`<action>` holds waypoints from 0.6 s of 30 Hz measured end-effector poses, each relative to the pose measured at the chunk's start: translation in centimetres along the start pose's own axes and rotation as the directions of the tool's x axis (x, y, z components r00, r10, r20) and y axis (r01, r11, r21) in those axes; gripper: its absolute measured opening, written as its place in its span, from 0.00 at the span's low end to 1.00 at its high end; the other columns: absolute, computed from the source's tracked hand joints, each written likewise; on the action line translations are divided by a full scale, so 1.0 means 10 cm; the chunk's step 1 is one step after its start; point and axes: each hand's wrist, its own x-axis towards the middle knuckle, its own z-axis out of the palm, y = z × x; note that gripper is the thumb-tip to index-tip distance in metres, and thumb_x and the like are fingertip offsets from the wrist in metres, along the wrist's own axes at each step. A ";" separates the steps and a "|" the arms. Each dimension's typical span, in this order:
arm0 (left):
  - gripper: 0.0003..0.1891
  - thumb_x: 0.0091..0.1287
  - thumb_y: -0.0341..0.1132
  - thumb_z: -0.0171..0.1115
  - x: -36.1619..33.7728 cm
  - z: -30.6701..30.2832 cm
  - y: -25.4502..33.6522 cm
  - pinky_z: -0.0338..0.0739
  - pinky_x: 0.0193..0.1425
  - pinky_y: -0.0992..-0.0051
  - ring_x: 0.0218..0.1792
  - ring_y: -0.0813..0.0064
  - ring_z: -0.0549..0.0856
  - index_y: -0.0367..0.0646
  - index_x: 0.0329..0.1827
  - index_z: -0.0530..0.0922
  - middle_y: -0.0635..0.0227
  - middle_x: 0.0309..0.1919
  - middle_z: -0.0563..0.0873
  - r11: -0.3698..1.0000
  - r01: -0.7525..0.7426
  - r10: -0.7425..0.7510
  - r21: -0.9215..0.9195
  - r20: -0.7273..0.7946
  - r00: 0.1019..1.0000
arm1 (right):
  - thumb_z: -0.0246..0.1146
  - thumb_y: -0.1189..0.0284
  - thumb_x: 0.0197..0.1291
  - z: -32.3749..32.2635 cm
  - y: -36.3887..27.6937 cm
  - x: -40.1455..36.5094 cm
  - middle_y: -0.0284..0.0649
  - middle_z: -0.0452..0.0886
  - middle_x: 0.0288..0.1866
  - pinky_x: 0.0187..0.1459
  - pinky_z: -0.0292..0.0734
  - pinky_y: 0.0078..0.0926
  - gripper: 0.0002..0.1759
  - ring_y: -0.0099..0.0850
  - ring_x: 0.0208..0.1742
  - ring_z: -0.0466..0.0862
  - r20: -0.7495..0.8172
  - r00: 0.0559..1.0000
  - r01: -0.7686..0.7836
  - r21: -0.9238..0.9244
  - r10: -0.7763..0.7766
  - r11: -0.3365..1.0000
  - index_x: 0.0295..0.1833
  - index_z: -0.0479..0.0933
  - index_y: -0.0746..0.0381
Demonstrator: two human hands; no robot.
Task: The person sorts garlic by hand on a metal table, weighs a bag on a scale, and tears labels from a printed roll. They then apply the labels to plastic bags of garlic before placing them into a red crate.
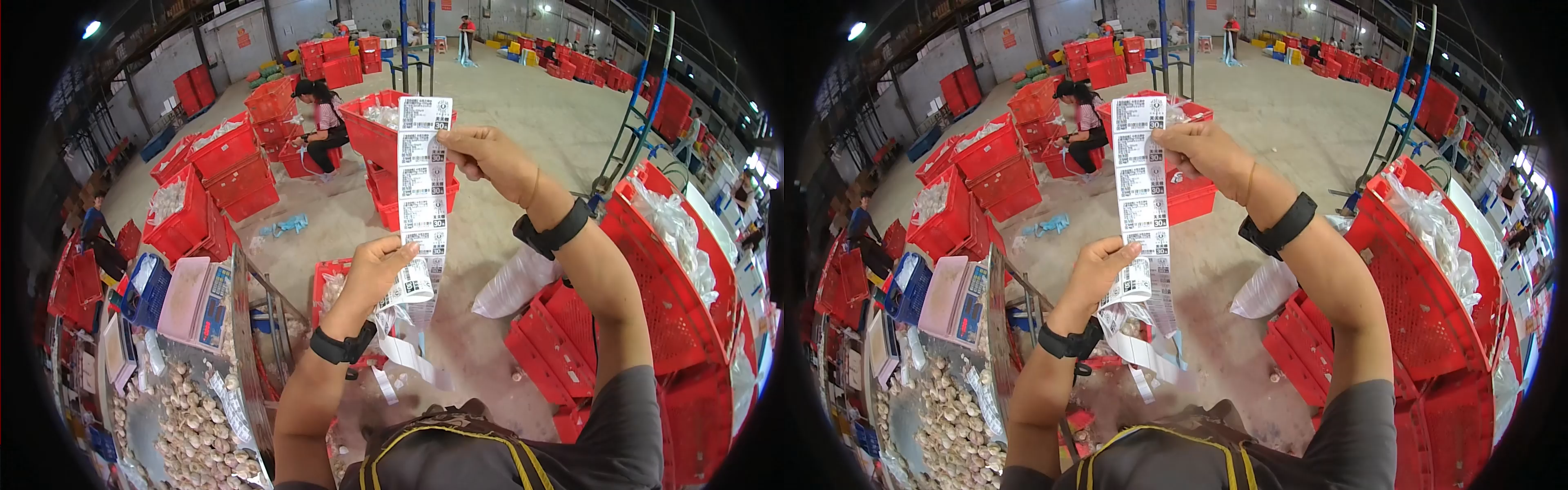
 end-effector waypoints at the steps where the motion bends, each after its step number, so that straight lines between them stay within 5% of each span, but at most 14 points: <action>1: 0.11 0.68 0.34 0.63 -0.01 0.01 0.02 0.75 0.35 0.84 0.33 0.87 0.81 0.33 0.43 0.83 0.72 0.34 0.85 1.000 0.006 -0.006 -0.012 0.000 1.000 | 0.62 0.60 0.65 0.00 0.00 0.00 0.24 0.74 0.24 0.24 0.60 0.14 0.14 0.14 0.22 0.67 -0.045 0.999 -0.016 -0.031 0.015 0.999 0.29 0.79 0.56; 5: 0.11 0.68 0.34 0.63 0.00 -0.01 0.01 0.75 0.35 0.83 0.32 0.86 0.81 0.33 0.43 0.83 0.72 0.34 0.85 0.998 0.043 -0.043 -0.054 0.004 0.999 | 0.62 0.61 0.65 0.04 0.04 0.04 0.24 0.78 0.29 0.30 0.66 0.14 0.12 0.13 0.26 0.69 -0.140 0.989 0.031 -0.143 -0.051 0.989 0.39 0.84 0.58; 6: 0.11 0.68 0.34 0.63 0.02 -0.02 -0.02 0.75 0.35 0.83 0.32 0.87 0.81 0.33 0.43 0.83 0.72 0.34 0.85 0.999 0.023 -0.022 -0.044 0.013 1.000 | 0.62 0.61 0.66 0.01 0.02 0.04 0.26 0.82 0.36 0.37 0.71 0.16 0.14 0.14 0.32 0.73 -0.103 0.994 0.013 -0.148 -0.028 0.989 0.45 0.84 0.59; 12: 0.12 0.68 0.34 0.63 0.01 -0.03 0.03 0.75 0.35 0.84 0.32 0.87 0.81 0.33 0.45 0.82 0.72 0.34 0.85 1.000 0.016 -0.016 -0.012 0.002 1.000 | 0.61 0.61 0.66 0.02 0.04 0.10 0.30 0.84 0.44 0.48 0.74 0.22 0.14 0.19 0.45 0.79 -0.101 0.994 0.017 -0.090 -0.026 0.996 0.48 0.83 0.59; 18: 0.11 0.69 0.34 0.62 0.02 -0.07 -0.03 0.74 0.35 0.84 0.32 0.88 0.80 0.33 0.45 0.82 0.73 0.34 0.85 1.000 -0.003 0.003 -0.008 0.000 1.000 | 0.59 0.61 0.68 0.05 0.06 0.12 0.32 0.83 0.48 0.51 0.76 0.24 0.16 0.21 0.47 0.80 -0.083 0.996 -0.045 0.014 0.046 0.999 0.52 0.81 0.59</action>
